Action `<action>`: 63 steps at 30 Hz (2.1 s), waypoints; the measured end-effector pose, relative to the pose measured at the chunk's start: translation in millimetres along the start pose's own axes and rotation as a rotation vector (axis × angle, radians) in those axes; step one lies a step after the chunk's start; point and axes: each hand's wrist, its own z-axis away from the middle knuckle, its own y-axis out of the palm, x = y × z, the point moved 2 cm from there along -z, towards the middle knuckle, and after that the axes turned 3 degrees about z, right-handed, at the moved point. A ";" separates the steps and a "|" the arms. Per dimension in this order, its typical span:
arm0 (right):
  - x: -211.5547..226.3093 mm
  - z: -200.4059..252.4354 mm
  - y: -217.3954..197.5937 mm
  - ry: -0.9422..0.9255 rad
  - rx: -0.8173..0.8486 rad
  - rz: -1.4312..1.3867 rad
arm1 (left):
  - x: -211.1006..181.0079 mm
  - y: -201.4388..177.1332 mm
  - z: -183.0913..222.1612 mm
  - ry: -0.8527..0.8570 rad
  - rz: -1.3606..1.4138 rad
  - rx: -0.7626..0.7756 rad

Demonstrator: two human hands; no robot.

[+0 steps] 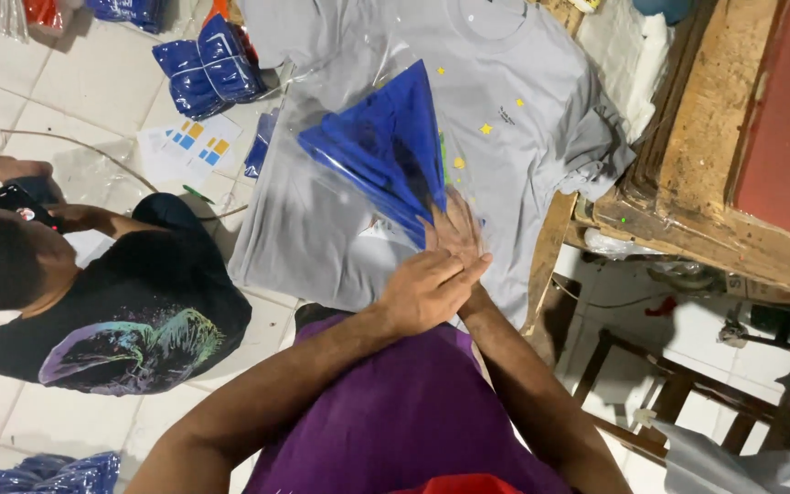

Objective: Folding a t-shirt and placing it into a plastic bag for final packaging.

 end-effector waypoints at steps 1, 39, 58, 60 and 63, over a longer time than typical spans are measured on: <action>2.0 -2.7 -4.5 -0.006 -0.026 0.035 | 0.5 -4.2 -2.9 0.012 -0.017 0.016; 17.8 -59.3 50.7 -0.020 0.294 -0.139 | 124.1 -33.6 -44.2 -0.024 -0.272 0.287; 44.7 -68.9 19.4 -0.041 0.323 -0.411 | 251.8 -18.1 -36.4 -0.247 -0.436 0.716; 36.9 -72.8 18.5 -0.094 0.284 -0.394 | 251.7 -17.5 -38.5 -0.238 -0.435 0.703; 21.6 -86.6 13.4 -0.116 0.203 -0.270 | 248.7 -19.8 -40.4 -0.216 -0.445 0.679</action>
